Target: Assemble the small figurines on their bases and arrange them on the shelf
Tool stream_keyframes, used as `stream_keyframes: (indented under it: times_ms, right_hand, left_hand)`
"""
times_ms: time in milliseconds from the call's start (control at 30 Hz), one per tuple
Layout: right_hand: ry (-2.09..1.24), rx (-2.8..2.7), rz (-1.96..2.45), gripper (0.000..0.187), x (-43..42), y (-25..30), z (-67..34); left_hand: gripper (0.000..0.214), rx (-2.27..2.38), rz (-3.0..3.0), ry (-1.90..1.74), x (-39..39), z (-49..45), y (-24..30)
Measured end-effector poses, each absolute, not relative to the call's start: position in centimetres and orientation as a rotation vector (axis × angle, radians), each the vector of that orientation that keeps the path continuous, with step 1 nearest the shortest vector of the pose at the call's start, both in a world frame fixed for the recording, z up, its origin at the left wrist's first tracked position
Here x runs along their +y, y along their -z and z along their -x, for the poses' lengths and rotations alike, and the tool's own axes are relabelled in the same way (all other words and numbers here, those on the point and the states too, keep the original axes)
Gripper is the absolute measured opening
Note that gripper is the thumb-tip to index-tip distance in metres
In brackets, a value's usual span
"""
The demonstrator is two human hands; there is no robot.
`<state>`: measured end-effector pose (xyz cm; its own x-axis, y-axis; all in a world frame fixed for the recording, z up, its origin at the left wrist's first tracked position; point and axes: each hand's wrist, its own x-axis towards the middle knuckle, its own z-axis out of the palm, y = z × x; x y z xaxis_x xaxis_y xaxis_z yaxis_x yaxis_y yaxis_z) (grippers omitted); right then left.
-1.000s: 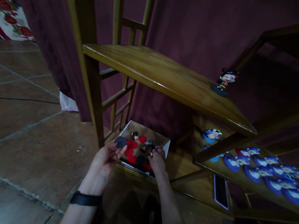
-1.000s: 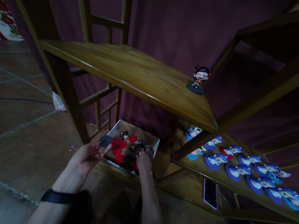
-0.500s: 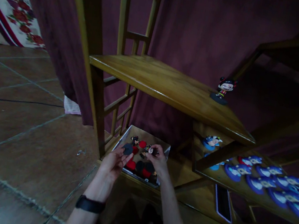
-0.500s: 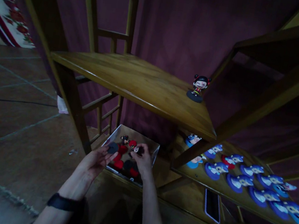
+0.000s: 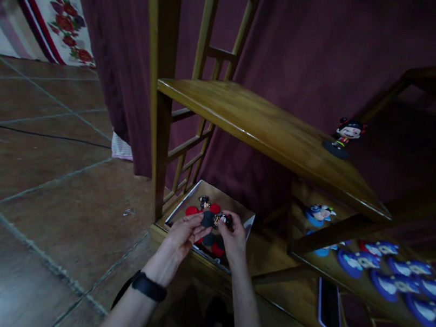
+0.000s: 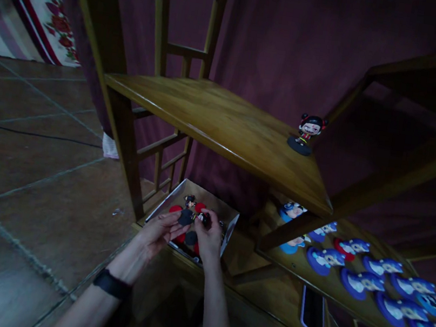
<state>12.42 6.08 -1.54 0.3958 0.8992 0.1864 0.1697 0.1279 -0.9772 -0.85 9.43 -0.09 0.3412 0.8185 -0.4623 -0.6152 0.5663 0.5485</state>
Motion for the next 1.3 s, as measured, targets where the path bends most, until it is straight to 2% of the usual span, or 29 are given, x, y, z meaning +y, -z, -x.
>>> stream_keyframes:
  times_ms: [333,467,767,1000,1300]
  right_hand:
    - [-0.434,-1.287,1.597,0.021,5.4,0.9,-11.4]
    - [-0.417,-1.327,1.640,0.018,5.3,0.5,-11.8]
    - [-0.232,-1.573,1.697,0.019,4.6,-1.1,-11.2]
    - [-0.314,-1.560,1.711,0.019,5.0,-0.5,-11.7]
    - [-0.434,-1.480,1.682,0.018,5.1,0.2,-11.4]
  left_hand:
    - [0.007,0.782,-0.407,-0.987,8.9,0.4,-0.3]
    - [0.012,0.781,-0.421,-0.992,8.7,0.2,-0.3]
    - [0.018,0.822,-0.428,-1.080,8.7,0.0,0.2]
    - [0.021,0.876,-0.559,-1.132,8.7,-0.2,0.7]
    - [0.013,0.957,-0.607,-1.140,8.9,-0.2,1.2]
